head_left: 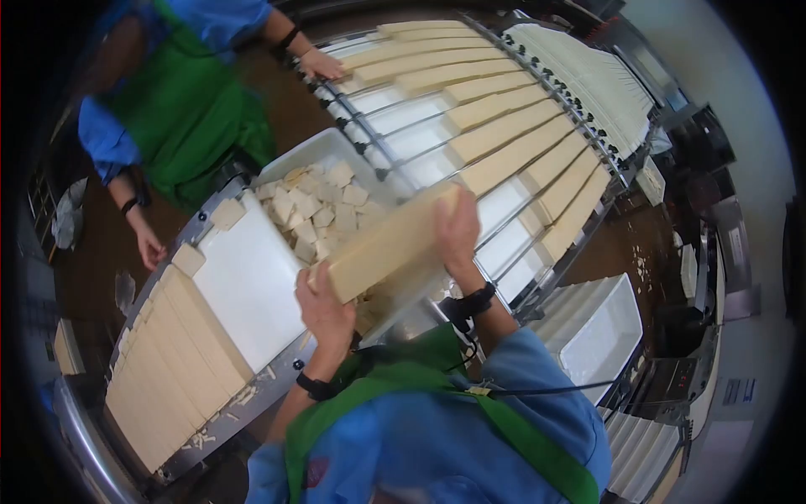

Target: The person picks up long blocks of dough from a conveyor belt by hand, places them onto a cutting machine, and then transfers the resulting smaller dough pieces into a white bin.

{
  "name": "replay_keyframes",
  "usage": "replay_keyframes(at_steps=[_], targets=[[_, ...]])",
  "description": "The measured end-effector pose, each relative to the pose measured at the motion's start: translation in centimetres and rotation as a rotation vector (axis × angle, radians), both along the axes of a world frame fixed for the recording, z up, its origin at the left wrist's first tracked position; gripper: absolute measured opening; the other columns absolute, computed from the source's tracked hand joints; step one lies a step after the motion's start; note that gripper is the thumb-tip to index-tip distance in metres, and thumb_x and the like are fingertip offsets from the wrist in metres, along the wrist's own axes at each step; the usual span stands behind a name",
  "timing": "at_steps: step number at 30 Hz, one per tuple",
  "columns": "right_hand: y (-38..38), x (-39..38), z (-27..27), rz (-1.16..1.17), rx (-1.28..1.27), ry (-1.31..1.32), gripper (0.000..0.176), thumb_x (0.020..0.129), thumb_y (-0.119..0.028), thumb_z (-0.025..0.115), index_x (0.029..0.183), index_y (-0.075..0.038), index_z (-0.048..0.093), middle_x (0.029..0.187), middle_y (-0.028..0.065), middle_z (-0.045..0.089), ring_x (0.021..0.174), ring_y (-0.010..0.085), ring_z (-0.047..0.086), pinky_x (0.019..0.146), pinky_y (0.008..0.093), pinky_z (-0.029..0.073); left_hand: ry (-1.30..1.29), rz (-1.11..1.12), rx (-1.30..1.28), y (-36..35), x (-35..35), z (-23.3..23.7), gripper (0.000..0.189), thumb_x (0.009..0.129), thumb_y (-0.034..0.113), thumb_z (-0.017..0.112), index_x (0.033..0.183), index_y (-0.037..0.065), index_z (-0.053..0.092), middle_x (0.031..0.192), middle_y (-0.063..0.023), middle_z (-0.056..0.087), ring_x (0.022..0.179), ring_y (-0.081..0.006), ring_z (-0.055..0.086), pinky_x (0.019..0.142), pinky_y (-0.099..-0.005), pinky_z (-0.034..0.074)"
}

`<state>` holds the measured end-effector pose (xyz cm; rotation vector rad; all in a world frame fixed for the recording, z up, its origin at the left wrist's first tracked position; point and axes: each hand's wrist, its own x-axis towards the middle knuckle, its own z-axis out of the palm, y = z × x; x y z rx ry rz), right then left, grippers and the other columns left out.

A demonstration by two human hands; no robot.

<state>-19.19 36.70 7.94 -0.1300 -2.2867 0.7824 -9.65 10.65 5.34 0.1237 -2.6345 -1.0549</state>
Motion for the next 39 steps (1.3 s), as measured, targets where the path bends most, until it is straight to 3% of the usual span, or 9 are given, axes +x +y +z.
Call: replay_keyframes(at_steps=[7,12,15,19,21,28,31,35,39], targets=[[19.4,-2.1,-3.1,-0.261,-0.082,-0.094,0.038,0.104,-0.033,0.058,0.124,-0.001,0.065,0.118,0.0225,0.07,0.111,0.0445,0.065,0.094,0.0512,0.051,-0.141,-0.43,-0.098,14.6,-2.1,6.3,0.086,0.079,0.02,0.088,0.154,0.011,0.046,0.136,-0.0278,0.046,0.114,-0.0484,0.057,0.095,-0.0537,0.051],[25.2,-6.0,-5.5,-0.173,0.171,-0.719,0.047,0.104,-0.037,0.051,0.123,0.003,0.066,0.124,0.0281,0.07,0.117,0.0465,0.067,0.098,0.0572,0.05,-0.334,-0.531,-0.144,19.8,-4.9,7.6,0.078,0.088,0.029,0.082,0.152,0.006,0.046,0.129,-0.0283,0.049,0.1,-0.0494,0.065,0.089,-0.0554,0.053],[25.6,-7.2,-4.5,-0.315,0.383,-0.817,0.049,0.101,-0.038,0.053,0.122,0.005,0.066,0.119,0.0253,0.072,0.113,0.044,0.068,0.104,0.0582,0.046,-0.3,-0.602,-0.143,22.0,-7.8,5.7,0.069,0.095,0.032,0.075,0.151,0.004,0.046,0.129,-0.0295,0.05,0.095,-0.0499,0.067,0.089,-0.0547,0.054],[27.6,-7.6,-5.9,-0.456,0.593,-0.654,0.049,0.097,-0.038,0.06,0.122,0.003,0.066,0.117,0.0199,0.07,0.112,0.0379,0.066,0.112,0.0561,0.04,-0.212,-0.644,0.078,26.3,-9.9,1.4,0.057,0.091,0.025,0.07,0.142,0.009,0.05,0.129,-0.0249,0.052,0.108,-0.0481,0.063,0.095,-0.0558,0.053],[26.5,-6.1,-5.8,-0.5,0.698,-0.506,0.048,0.093,-0.04,0.07,0.116,0.002,0.065,0.11,0.0173,0.066,0.108,0.0346,0.063,0.099,0.0501,0.043,-0.242,-0.563,0.195,27.7,-10.1,0.5,0.055,0.091,0.021,0.069,0.142,0.009,0.051,0.13,-0.0248,0.052,0.11,-0.0481,0.062,0.097,-0.0557,0.052],[18.6,-1.5,-8.0,0.237,0.188,-0.427,0.081,0.094,-0.051,0.071,0.148,0.005,0.048,0.151,0.0319,0.047,0.142,0.0502,0.042,0.116,0.0652,0.03,-0.262,-0.384,0.15,28.2,-10.6,-1.3,0.065,0.087,0.011,0.069,0.149,0.01,0.051,0.132,-0.0257,0.051,0.117,-0.0465,0.061,0.1,-0.0521,0.052],[18.7,-0.4,-9.6,0.291,0.26,-0.437,0.093,0.093,-0.06,0.068,0.157,0.001,0.041,0.163,0.0328,0.032,0.156,0.0504,0.023,0.124,0.0699,0.017,-0.256,-0.452,0.136,27.9,-12.5,-5.0,0.07,0.083,0.008,0.07,0.151,0.012,0.051,0.134,-0.0261,0.053,0.121,-0.0448,0.06,0.102,-0.0521,0.051],[18.5,1.0,-7.9,0.228,0.253,-0.534,0.101,0.091,-0.068,0.067,0.159,0.001,0.04,0.166,0.0317,0.03,0.158,0.0493,0.021,0.125,0.0693,0.014,-0.245,-0.575,0.211,26.4,-14.6,-8.1,0.077,0.08,-0.001,0.07,0.154,0.015,0.05,0.129,-0.0246,0.056,0.108,-0.0377,0.064,0.098,-0.0448,0.053],[18.5,0.8,-8.2,0.218,0.364,-0.452,0.096,0.094,-0.068,0.062,0.161,-0.003,0.039,0.167,0.0289,0.03,0.157,0.0482,0.024,0.123,0.0717,0.019,-0.358,-0.519,0.323,25.9,-13.5,-5.0,0.078,0.079,-0.001,0.071,0.153,0.016,0.052,0.128,-0.0215,0.056,0.1,-0.0307,0.063,0.093,-0.0378,0.053]])
